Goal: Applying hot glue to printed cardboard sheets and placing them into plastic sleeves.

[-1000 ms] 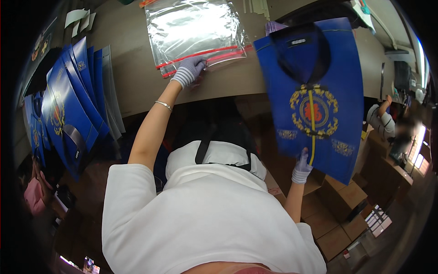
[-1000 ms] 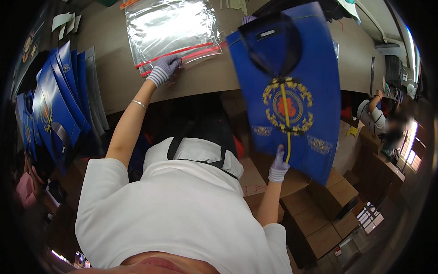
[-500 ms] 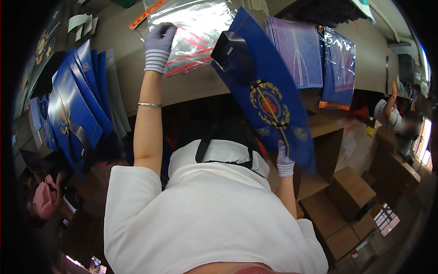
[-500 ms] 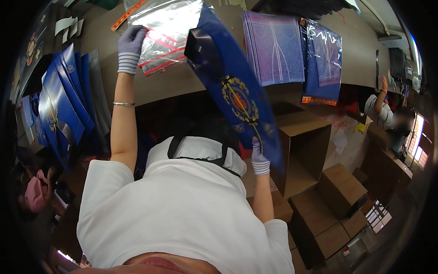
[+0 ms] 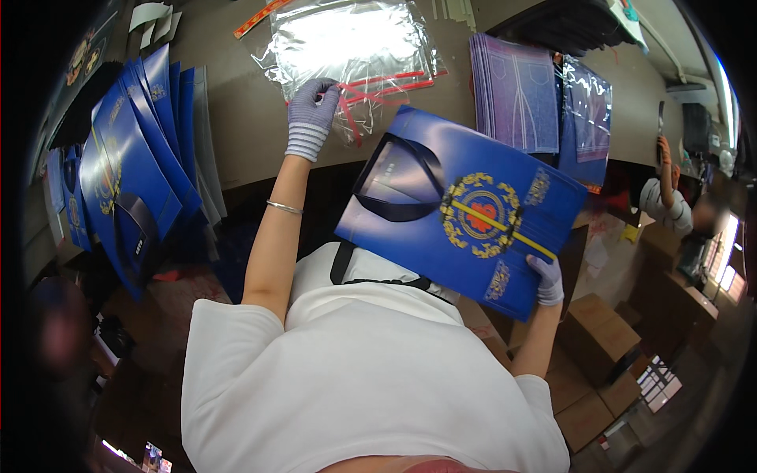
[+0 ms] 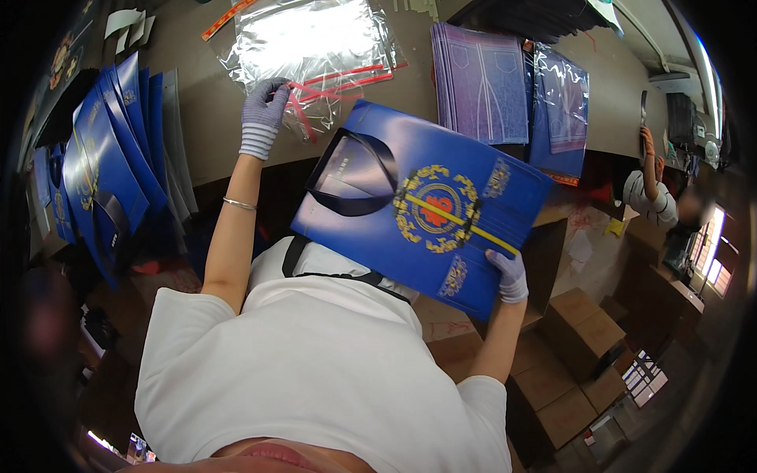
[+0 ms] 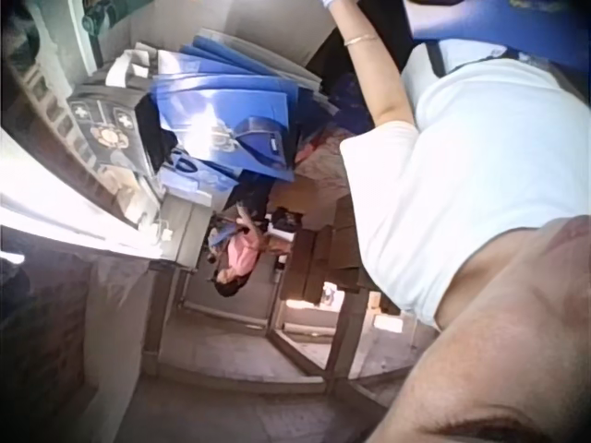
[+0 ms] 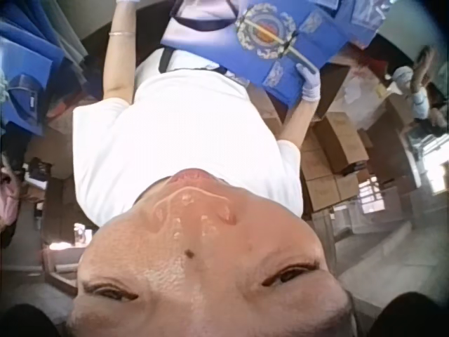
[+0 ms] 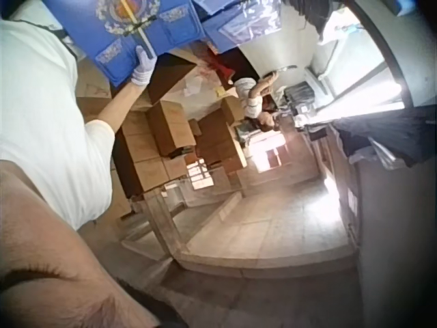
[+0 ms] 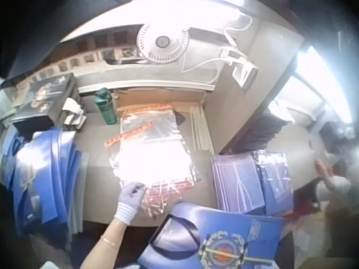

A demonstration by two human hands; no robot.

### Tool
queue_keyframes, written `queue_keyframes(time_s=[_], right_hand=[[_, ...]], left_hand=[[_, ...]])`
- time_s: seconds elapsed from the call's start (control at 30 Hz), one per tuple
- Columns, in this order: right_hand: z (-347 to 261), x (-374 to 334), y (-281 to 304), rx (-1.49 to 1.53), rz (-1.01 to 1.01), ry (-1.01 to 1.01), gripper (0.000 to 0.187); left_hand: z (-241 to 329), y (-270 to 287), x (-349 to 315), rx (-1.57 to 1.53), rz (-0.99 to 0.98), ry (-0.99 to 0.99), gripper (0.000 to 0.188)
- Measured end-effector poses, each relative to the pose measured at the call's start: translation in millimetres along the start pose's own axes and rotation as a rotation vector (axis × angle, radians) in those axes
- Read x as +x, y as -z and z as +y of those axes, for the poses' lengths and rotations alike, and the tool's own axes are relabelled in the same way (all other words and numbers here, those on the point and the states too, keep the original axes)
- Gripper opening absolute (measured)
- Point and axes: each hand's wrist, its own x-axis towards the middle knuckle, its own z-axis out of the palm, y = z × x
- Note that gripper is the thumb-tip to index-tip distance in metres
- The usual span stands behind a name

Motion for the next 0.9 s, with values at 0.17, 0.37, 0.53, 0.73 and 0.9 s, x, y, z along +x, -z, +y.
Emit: queue_keyframes(time_s=[0.17,0.37,0.53,0.73,0.9], right_hand=[[15,37,-41,0.085,-0.172,-0.077,0.046],[47,47,-60,0.108,-0.219,-0.067,0.053],[57,36,-38,0.129,-0.087,-0.043,0.057],[34,22,-33,0.133,-0.144,-0.081,0.051],[32,36,-75,0.088,-0.172,-0.153,0.049]], left_hand=[[11,-14,-12,0.056,0.045,-0.176,0.022],[-3,-4,-47,0.367,0.012,-0.165,0.023],[-31,30,-46,0.281,0.154,-0.065,0.013],[-30,46,-23,0.064,0.102,-0.032,0.014],[-20,59,-16,0.063,-0.181,0.122,0.015]])
